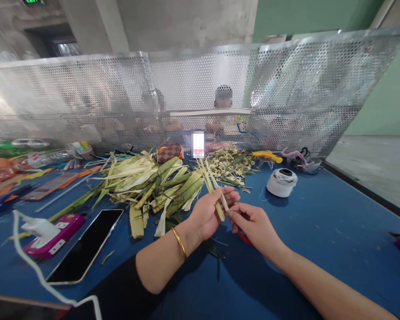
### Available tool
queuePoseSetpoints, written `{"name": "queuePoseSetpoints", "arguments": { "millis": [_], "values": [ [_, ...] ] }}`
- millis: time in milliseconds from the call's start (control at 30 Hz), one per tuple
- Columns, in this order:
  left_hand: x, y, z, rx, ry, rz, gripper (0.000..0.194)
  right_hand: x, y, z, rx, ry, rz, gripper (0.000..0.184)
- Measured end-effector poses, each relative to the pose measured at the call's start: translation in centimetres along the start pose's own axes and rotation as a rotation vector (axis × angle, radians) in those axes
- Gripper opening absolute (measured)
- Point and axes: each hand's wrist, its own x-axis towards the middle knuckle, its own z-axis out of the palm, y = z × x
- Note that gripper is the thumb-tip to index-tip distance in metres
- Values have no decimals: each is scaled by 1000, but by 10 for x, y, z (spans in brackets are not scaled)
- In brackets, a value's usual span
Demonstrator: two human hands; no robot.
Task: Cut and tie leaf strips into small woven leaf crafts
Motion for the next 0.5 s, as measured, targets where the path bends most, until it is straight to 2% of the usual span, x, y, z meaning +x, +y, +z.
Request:
{"name": "queuePoseSetpoints", "arguments": {
  "millis": [200, 500],
  "values": [
    [2, -2, -2, -57, -38, -15, 24, -3, -2, 1, -31, -4, 12, 23],
    [4, -3, -2, -40, -117, 38, 24, -5, 4, 4, -38, -44, -18, 24]
  ]
}}
